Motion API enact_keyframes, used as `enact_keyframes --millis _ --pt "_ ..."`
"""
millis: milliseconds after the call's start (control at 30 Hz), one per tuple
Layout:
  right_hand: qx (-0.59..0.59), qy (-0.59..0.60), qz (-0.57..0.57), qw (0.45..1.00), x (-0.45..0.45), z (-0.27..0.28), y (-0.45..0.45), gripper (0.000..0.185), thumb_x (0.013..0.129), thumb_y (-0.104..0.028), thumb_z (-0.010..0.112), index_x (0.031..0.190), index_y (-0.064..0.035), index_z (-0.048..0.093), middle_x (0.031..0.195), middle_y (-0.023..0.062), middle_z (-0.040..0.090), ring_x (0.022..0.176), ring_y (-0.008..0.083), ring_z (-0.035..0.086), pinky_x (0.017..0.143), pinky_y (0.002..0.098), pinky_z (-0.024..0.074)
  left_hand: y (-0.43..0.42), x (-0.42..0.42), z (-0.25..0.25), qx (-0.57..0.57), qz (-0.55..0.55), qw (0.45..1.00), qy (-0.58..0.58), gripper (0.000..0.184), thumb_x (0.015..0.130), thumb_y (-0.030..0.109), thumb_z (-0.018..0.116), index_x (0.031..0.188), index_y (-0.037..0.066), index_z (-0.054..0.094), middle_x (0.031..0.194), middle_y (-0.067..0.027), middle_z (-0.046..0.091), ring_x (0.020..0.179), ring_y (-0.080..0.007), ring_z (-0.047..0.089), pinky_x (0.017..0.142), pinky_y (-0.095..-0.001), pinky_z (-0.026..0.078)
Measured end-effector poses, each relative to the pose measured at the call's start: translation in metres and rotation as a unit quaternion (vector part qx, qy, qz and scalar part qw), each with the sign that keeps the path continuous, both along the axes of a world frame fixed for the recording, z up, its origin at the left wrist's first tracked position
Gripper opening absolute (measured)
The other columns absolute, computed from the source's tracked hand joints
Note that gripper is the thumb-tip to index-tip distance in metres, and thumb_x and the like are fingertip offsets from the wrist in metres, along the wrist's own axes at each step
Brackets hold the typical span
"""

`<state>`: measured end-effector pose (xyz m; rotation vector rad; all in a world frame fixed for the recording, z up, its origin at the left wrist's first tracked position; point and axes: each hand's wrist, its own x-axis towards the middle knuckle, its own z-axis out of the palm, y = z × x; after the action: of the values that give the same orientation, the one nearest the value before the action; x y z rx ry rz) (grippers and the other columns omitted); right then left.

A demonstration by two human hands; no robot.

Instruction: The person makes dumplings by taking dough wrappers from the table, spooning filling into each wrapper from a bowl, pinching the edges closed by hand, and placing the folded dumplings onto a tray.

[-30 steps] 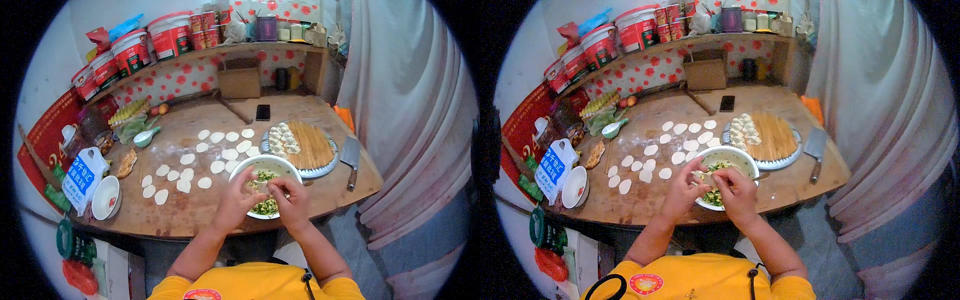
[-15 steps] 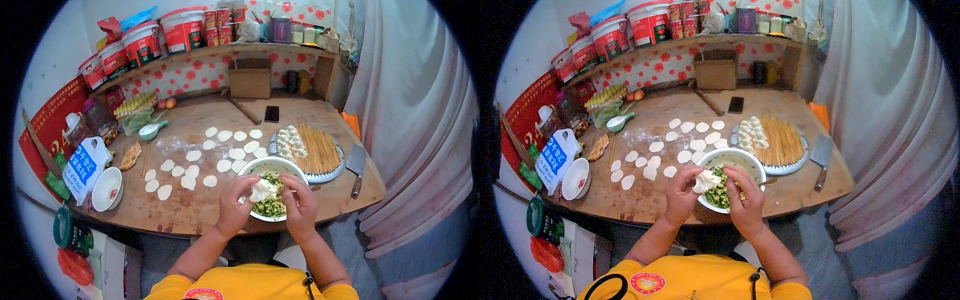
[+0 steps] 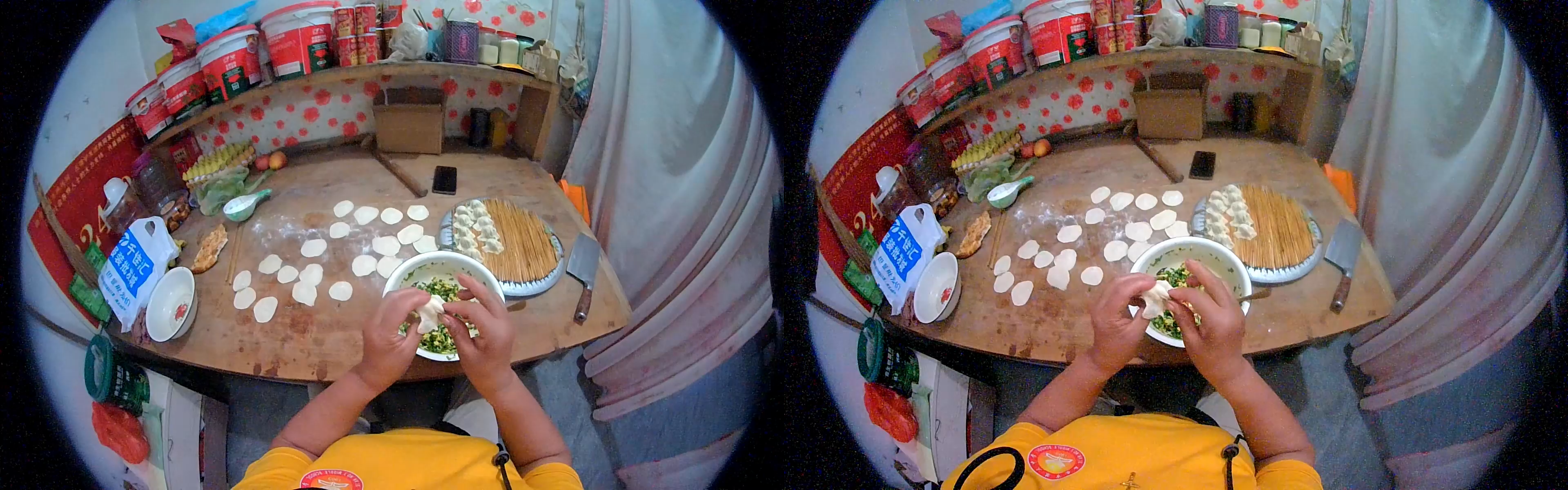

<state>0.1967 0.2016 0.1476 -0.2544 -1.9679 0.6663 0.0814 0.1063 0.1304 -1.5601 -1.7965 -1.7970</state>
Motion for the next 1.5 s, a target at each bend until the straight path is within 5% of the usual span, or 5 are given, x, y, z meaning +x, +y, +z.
enact_keyframes --millis 267,467,1100,1267,1500 --pt "-0.106 0.001 0.061 0.992 0.004 -0.006 0.008 0.014 0.073 -0.004 0.065 0.085 -0.0011 0.057 0.111 0.0173 0.057 0.09 0.0226 0.06 0.073 0.0298 0.0489 0.007 -0.005 -0.01 -0.031 0.046 0.998 0.009 0.03 0.072 -0.002 0.063 0.1 0.005 0.057 0.1 -0.0096 0.059 0.088 -0.019 0.059 0.069 -0.0269 0.05" --pt "-0.52 0.024 0.183 0.834 -0.001 -0.016 0.015 0.024 0.088 -0.014 0.054 0.108 -0.0004 0.057 0.1 0.0065 0.06 0.083 0.0119 0.058 0.067 0.0233 0.0497 0.008 -0.003 -0.004 -0.032 0.025 0.999 0.019 0.036 0.065 -0.009 0.057 0.099 0.004 0.057 0.099 -0.0133 0.059 0.093 -0.0298 0.058 0.077 -0.0347 0.048" --pt "-0.555 0.018 0.112 0.824 0.019 -0.029 0.102 0.016 0.083 -0.013 0.059 0.095 -0.001 0.061 0.082 0.0054 0.062 0.065 0.0109 0.057 0.057 0.0218 0.0489 0.032 -0.01 -0.008 -0.064 -0.029 0.987 0.146 0.037 0.078 -0.004 0.053 0.114 0.005 0.051 0.116 -0.0169 0.054 0.099 -0.0327 0.057 0.081 -0.0371 0.048" --pt "-0.498 -0.019 -0.033 0.866 0.006 -0.063 0.183 0.014 0.083 -0.011 0.059 0.092 -0.0006 0.061 0.077 0.0048 0.061 0.062 0.0105 0.056 0.055 0.0226 0.0483 0.015 -0.057 -0.033 -0.09 0.073 0.987 -0.115 0.032 0.083 -0.001 0.048 0.114 0.002 0.05 0.106 -0.0153 0.056 0.091 -0.0237 0.061 0.076 -0.0323 0.049" --pt "-0.53 -0.073 -0.079 0.841 -0.034 -0.114 0.226 0.012 0.082 -0.01 0.059 0.088 -0.0003 0.061 0.068 0.0036 0.058 0.051 0.0104 0.053 0.047 0.0205 0.0444 -0.001 -0.103 -0.07 -0.083 0.176 0.952 -0.236 0.026 0.087 -0.002 0.041 0.11 0.002 0.051 0.103 -0.0091 0.054 0.081 -0.0165 0.06 0.069 -0.0281 0.049"
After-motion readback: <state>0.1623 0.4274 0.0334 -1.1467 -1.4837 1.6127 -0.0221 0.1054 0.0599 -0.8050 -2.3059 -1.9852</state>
